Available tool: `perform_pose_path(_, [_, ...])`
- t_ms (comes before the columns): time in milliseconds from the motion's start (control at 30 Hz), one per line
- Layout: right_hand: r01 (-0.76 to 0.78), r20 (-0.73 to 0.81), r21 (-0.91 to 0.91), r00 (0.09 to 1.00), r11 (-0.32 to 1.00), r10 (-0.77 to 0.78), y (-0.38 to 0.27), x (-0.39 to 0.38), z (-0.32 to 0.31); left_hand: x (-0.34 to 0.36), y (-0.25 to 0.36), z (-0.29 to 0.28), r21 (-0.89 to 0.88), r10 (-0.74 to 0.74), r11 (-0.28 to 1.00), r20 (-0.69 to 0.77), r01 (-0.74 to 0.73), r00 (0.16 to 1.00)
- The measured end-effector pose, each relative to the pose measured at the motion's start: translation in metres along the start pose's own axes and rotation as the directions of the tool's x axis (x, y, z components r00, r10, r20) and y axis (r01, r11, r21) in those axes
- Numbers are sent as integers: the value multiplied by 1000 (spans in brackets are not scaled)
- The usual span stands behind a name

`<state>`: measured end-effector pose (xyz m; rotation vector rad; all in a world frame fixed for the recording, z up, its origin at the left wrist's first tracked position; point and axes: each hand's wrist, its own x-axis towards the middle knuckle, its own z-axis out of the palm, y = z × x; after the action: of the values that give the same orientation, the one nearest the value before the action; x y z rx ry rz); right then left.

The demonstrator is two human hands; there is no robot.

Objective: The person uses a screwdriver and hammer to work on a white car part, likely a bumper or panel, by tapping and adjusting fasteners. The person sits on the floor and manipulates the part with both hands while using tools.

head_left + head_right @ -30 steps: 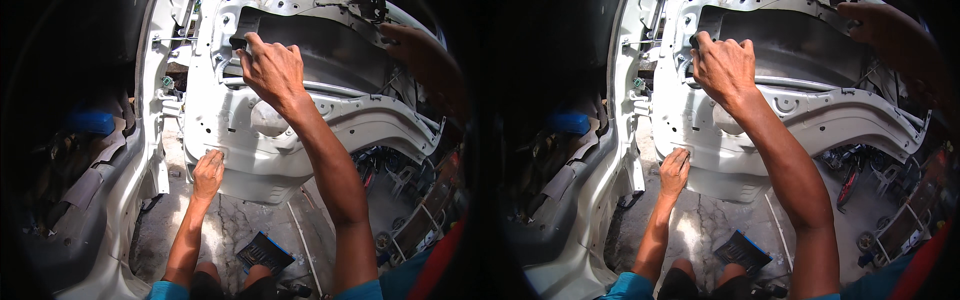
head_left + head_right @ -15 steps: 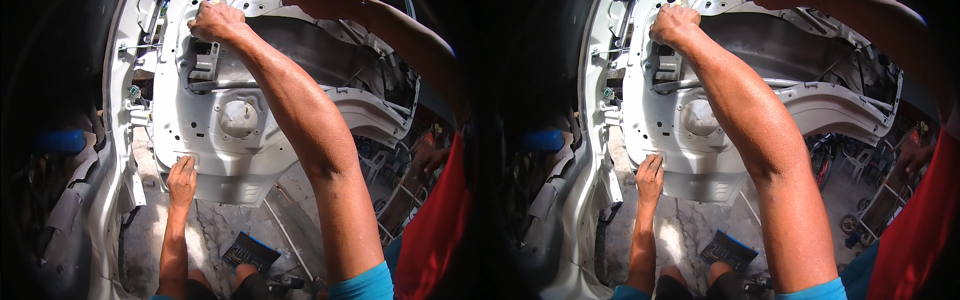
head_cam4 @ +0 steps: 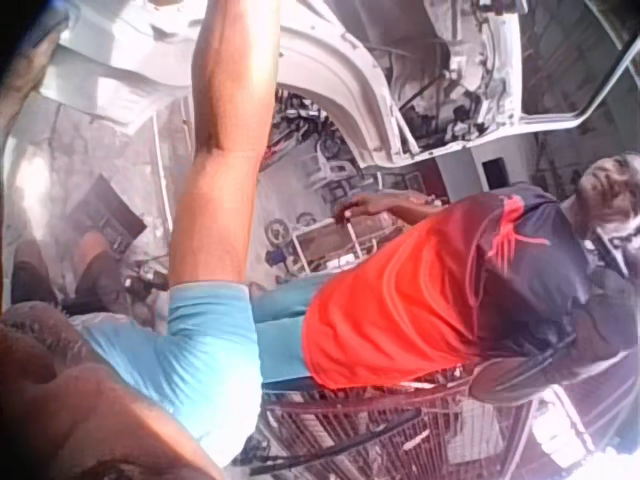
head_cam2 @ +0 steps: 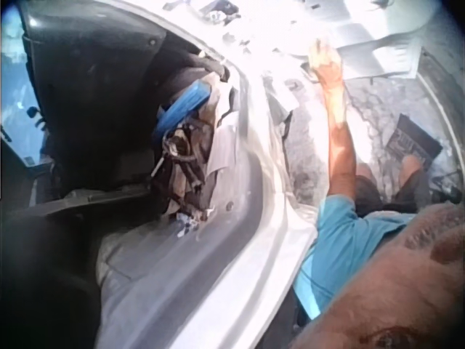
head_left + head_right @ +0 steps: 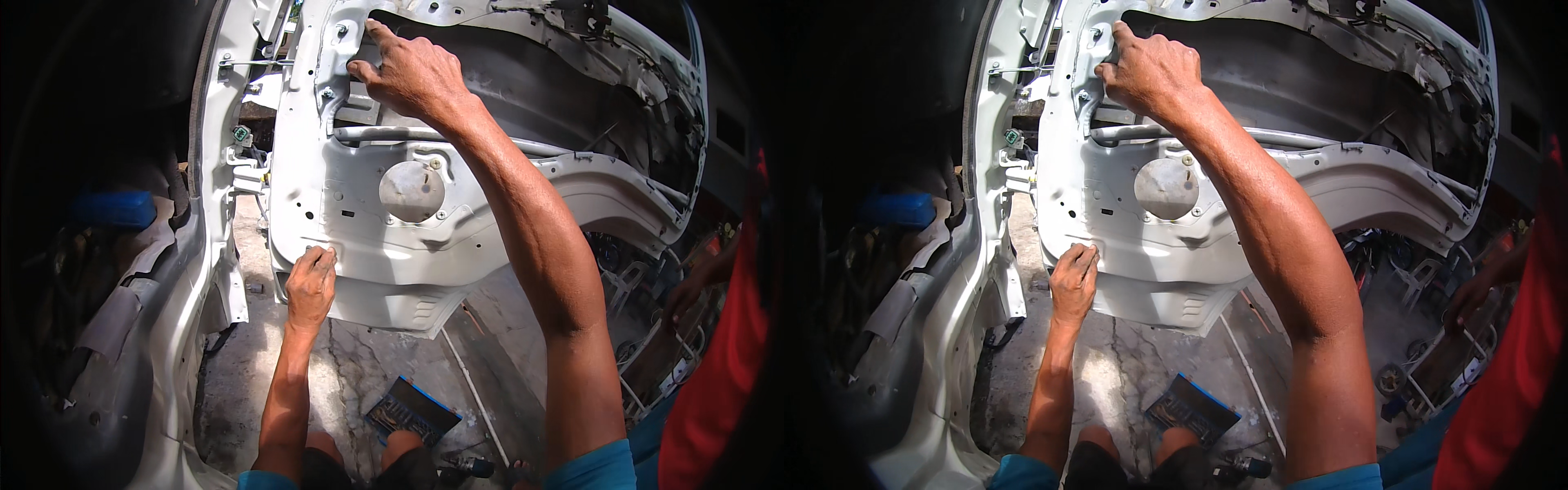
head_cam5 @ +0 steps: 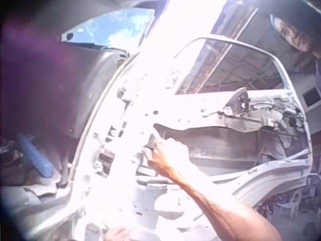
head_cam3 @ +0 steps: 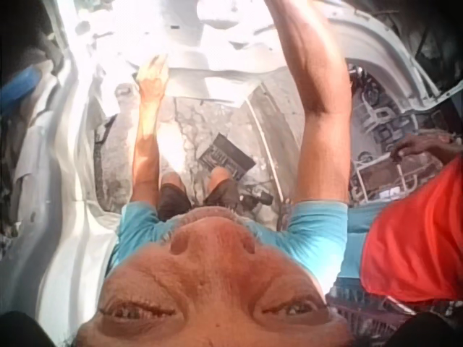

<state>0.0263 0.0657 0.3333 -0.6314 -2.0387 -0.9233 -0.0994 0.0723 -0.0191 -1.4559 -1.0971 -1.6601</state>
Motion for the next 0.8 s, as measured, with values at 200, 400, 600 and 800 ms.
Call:
perform_pose_path(200, [-134, 130, 95, 984, 986, 121, -15, -101, -21, -1, 1, -4, -16, -64, 998, -7, 64, 998])
perform_pose_path(400, [-45, 151, 185, 988, 982, 17, -16, -188, 9, 0, 4, -3, -56, -122, 991, 45, 125, 991])
perform_pose_path(600, [115, 191, 263, 967, 958, -169, -41, -225, 62, 2, -2, -5, -32, -83, 996, 17, 83, 996])
perform_pose_path(800, [290, 11, 335, 950, 896, -312, -51, -238, 130, -5, -8, 8, -121, -92, 988, -1, 92, 996])
